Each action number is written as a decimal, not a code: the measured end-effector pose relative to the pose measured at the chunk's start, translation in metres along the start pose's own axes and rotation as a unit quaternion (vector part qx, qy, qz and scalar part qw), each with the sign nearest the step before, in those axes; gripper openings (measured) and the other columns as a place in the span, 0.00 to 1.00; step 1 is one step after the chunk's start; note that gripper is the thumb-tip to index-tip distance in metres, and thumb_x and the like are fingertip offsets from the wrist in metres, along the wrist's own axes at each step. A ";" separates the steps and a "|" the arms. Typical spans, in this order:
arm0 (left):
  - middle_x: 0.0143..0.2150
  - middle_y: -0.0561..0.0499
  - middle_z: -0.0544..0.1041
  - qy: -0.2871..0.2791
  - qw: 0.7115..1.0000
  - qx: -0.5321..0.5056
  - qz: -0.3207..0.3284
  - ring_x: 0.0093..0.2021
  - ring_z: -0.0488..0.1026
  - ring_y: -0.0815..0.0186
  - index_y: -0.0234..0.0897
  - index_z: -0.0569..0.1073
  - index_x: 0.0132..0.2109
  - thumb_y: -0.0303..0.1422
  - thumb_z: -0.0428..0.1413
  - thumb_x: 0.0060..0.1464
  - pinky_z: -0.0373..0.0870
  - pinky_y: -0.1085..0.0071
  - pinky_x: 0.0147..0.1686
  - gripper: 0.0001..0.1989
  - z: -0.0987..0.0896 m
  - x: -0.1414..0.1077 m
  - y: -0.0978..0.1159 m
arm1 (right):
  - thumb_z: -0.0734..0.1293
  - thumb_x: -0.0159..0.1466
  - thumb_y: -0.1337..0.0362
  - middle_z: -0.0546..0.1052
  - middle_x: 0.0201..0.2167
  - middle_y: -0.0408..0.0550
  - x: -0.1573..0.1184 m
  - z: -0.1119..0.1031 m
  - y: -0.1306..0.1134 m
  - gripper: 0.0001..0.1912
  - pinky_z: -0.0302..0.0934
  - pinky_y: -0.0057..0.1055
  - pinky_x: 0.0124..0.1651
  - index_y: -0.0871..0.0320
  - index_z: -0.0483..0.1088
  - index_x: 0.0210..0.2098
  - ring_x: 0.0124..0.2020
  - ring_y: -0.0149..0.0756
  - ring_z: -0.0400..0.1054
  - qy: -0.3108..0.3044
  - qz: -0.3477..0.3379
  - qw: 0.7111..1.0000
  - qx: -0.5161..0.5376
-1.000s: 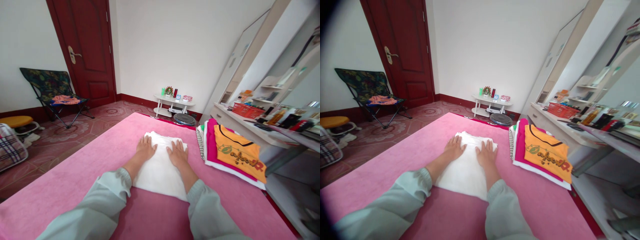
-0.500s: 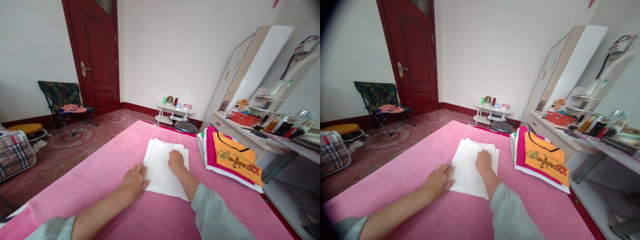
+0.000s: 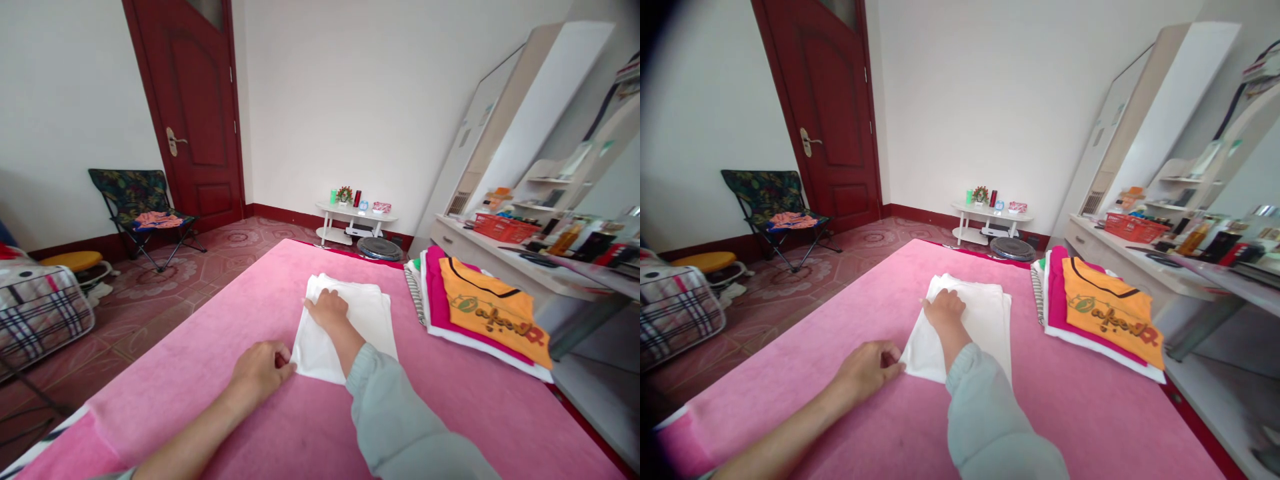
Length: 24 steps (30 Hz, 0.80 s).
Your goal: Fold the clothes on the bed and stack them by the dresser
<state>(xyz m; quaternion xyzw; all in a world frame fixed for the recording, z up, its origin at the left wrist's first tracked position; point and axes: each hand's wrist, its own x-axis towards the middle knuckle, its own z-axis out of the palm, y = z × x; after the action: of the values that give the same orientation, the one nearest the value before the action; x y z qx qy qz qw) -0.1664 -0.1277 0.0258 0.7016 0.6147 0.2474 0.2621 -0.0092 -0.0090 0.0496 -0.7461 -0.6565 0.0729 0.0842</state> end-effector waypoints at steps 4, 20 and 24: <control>0.19 0.56 0.68 0.008 0.987 -0.159 -0.003 0.22 0.63 0.70 0.37 0.68 0.23 0.35 0.54 0.45 0.54 0.75 0.23 0.08 -0.001 0.007 -0.005 | 0.60 0.55 0.40 0.67 0.52 0.64 0.004 0.001 -0.009 0.39 0.58 0.44 0.52 0.64 0.63 0.54 0.53 0.52 0.64 -0.019 0.020 1.000 -0.006; 0.26 0.55 0.73 0.073 0.921 -0.381 0.034 0.26 0.70 0.71 0.36 0.65 0.34 0.35 0.59 0.46 0.65 0.75 0.28 0.11 0.000 0.009 -0.003 | 0.62 0.58 0.44 0.69 0.53 0.63 0.010 -0.007 -0.007 0.35 0.54 0.40 0.55 0.64 0.65 0.54 0.57 0.52 0.61 -0.052 -0.027 0.998 -0.025; 0.28 0.54 0.73 0.059 0.941 -0.328 0.055 0.29 0.71 0.69 0.36 0.66 0.39 0.33 0.57 0.48 0.66 0.74 0.32 0.11 -0.001 0.011 -0.009 | 0.58 0.59 0.40 0.65 0.57 0.61 -0.018 -0.021 0.015 0.37 0.55 0.40 0.56 0.62 0.62 0.56 0.56 0.50 0.61 -0.095 -0.109 0.989 0.041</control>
<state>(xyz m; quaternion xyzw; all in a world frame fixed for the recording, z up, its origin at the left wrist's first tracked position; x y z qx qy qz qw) -0.1725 -0.1160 0.0202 0.5935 0.4741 0.4907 0.4269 0.0081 -0.0290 0.0665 -0.6560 -0.7352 0.1605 0.0590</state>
